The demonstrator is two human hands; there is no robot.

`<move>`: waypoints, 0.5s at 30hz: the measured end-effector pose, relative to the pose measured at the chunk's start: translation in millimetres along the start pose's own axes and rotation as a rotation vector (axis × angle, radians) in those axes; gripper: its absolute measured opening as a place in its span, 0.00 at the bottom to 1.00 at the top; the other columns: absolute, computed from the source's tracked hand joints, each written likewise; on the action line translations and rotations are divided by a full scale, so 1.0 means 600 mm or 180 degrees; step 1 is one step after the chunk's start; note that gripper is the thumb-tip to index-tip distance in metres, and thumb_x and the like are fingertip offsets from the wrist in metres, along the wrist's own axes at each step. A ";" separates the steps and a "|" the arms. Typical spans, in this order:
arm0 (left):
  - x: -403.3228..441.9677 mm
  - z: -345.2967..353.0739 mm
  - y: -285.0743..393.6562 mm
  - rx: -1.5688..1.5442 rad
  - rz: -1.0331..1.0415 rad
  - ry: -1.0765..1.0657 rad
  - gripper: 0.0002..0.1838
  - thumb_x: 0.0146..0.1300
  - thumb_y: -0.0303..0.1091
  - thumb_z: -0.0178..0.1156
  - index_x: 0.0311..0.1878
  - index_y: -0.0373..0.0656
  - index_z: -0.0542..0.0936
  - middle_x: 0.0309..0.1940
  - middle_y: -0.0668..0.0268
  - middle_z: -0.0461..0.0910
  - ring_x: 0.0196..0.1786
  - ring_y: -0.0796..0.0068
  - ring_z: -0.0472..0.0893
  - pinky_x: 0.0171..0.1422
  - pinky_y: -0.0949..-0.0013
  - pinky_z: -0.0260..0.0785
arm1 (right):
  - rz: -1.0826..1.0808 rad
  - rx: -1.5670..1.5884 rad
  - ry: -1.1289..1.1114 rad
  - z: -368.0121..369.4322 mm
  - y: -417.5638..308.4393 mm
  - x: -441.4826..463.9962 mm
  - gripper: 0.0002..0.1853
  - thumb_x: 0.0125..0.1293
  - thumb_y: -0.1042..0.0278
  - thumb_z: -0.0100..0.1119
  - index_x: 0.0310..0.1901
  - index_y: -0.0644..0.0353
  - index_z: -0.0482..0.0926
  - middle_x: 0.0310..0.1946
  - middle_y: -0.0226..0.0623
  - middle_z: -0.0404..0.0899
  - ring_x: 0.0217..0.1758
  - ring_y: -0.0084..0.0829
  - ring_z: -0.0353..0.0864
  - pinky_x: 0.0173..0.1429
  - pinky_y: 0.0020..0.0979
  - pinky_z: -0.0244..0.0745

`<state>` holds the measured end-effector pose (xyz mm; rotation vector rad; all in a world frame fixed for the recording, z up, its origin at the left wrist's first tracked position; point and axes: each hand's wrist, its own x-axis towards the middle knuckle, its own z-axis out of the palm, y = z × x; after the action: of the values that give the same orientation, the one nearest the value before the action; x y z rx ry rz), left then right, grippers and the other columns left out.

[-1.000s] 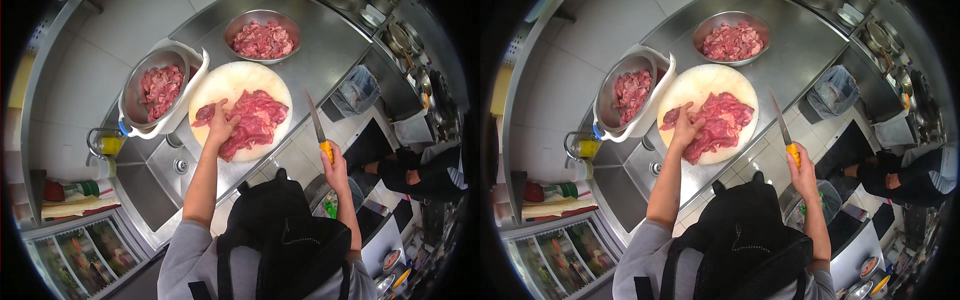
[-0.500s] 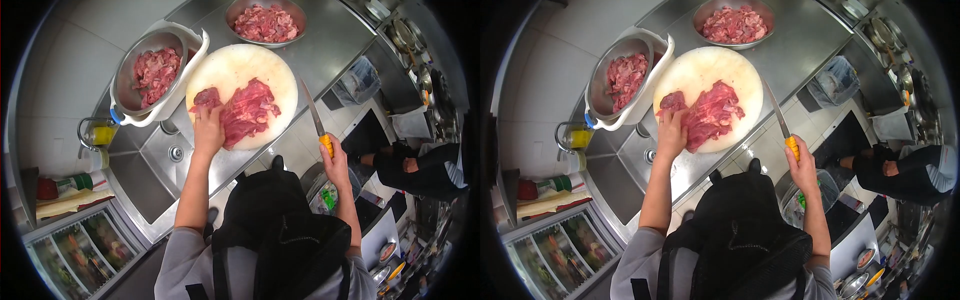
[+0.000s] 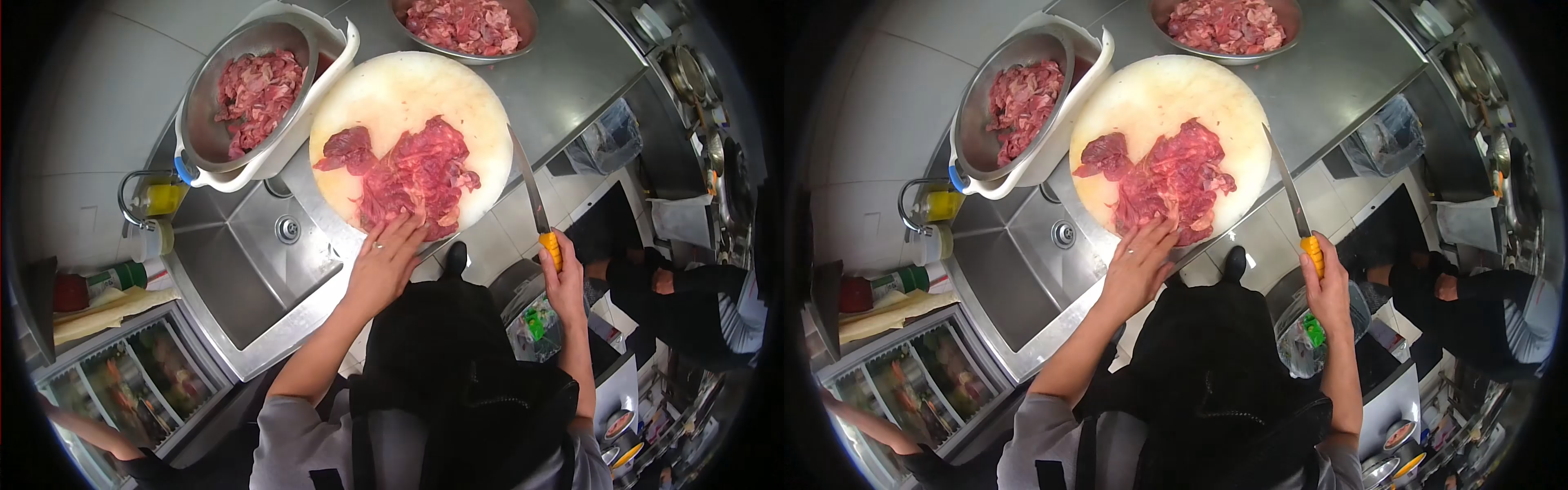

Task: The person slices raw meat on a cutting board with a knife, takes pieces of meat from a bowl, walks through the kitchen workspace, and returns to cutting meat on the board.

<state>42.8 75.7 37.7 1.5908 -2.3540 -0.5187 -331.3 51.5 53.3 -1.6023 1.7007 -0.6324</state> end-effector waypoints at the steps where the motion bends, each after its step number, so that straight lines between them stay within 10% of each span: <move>1: -0.007 -0.003 -0.006 -0.0196 -0.0124 -0.0009 0.39 0.66 0.43 0.77 0.77 0.41 0.75 0.81 0.56 0.70 0.86 0.50 0.65 0.89 0.45 0.55 | 0.0024 -0.0006 -0.0017 -0.002 0.000 0.000 0.23 0.83 0.61 0.62 0.72 0.61 0.75 0.56 0.59 0.87 0.58 0.58 0.89 0.63 0.44 0.82; 11: 0.218 0.031 0.043 0.0381 -0.1320 0.1121 0.57 0.55 0.47 0.83 0.80 0.28 0.62 0.74 0.35 0.69 0.76 0.32 0.68 0.80 0.41 0.62 | -0.0169 0.0064 -0.0068 -0.016 -0.034 0.019 0.23 0.83 0.61 0.61 0.72 0.61 0.75 0.52 0.59 0.87 0.55 0.56 0.90 0.61 0.43 0.82; 15: 0.298 0.077 0.003 -0.0236 -0.0832 0.1409 0.43 0.63 0.37 0.75 0.76 0.26 0.69 0.69 0.36 0.75 0.66 0.32 0.76 0.73 0.44 0.71 | 0.0006 0.0170 -0.0005 -0.033 -0.039 0.012 0.23 0.83 0.61 0.61 0.72 0.61 0.74 0.51 0.59 0.88 0.54 0.56 0.90 0.60 0.44 0.82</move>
<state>-43.6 -83.0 -1.4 1.7738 -1.7996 -0.2622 -331.1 39.6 82.4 -1.5633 1.6703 -0.6701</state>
